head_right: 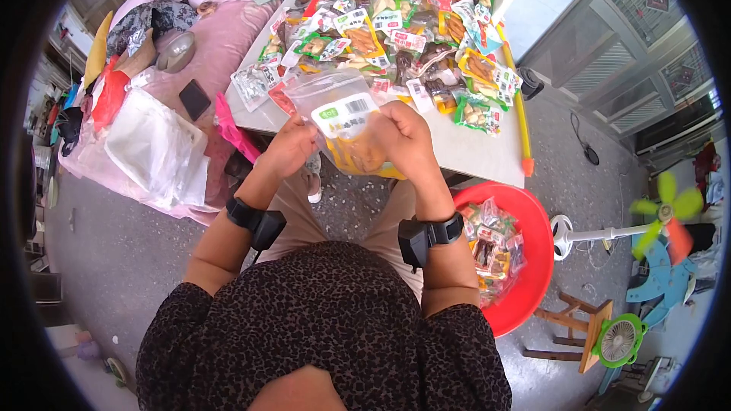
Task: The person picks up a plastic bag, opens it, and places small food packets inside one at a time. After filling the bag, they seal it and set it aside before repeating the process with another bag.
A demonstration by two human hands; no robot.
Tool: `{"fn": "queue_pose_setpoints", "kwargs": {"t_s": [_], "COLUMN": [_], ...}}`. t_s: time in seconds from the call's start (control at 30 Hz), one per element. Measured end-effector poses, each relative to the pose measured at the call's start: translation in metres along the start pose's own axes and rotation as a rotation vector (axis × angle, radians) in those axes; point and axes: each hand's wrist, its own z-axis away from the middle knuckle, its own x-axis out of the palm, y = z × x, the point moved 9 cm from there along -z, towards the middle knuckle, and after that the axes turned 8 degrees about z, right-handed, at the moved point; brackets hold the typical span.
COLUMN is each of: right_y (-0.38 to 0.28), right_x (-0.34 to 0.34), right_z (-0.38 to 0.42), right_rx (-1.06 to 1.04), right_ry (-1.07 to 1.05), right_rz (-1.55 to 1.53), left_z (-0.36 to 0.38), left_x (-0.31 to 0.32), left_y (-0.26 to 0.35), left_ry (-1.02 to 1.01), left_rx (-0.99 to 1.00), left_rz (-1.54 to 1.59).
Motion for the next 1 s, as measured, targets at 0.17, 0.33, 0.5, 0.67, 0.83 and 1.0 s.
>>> {"fn": "queue_pose_setpoints", "kwargs": {"t_s": [0.17, 0.33, 0.5, 0.67, 0.83, 1.0], "right_y": [-0.006, 0.012, 0.048, 0.056, 0.089, 0.097], "right_x": [0.0, 0.0, -0.002, 0.012, 0.003, 0.027], "right_z": [-0.002, 0.006, 0.008, 0.016, 0.027, 0.051], "right_rx": [0.013, 0.123, 0.18, 0.228, 0.429, 0.542], "right_ry": [-0.025, -0.002, -0.035, -0.031, 0.108, -0.192], "right_rz": [0.212, -0.11, -0.415, -0.744, -0.525, -0.963], "left_z": [0.003, 0.002, 0.01, 0.016, 0.015, 0.042], "left_x": [0.008, 0.001, 0.01, 0.016, 0.026, 0.071], "left_y": [-0.025, -0.021, -0.006, 0.011, 0.03, 0.037], "left_ry": [-0.106, -0.046, -0.039, -0.108, -0.047, -0.278], "left_rx": [-0.049, -0.05, -0.082, -0.009, 0.096, 0.741], "left_rz": [-0.012, -0.075, 0.002, -0.216, -0.598, -1.401]}}
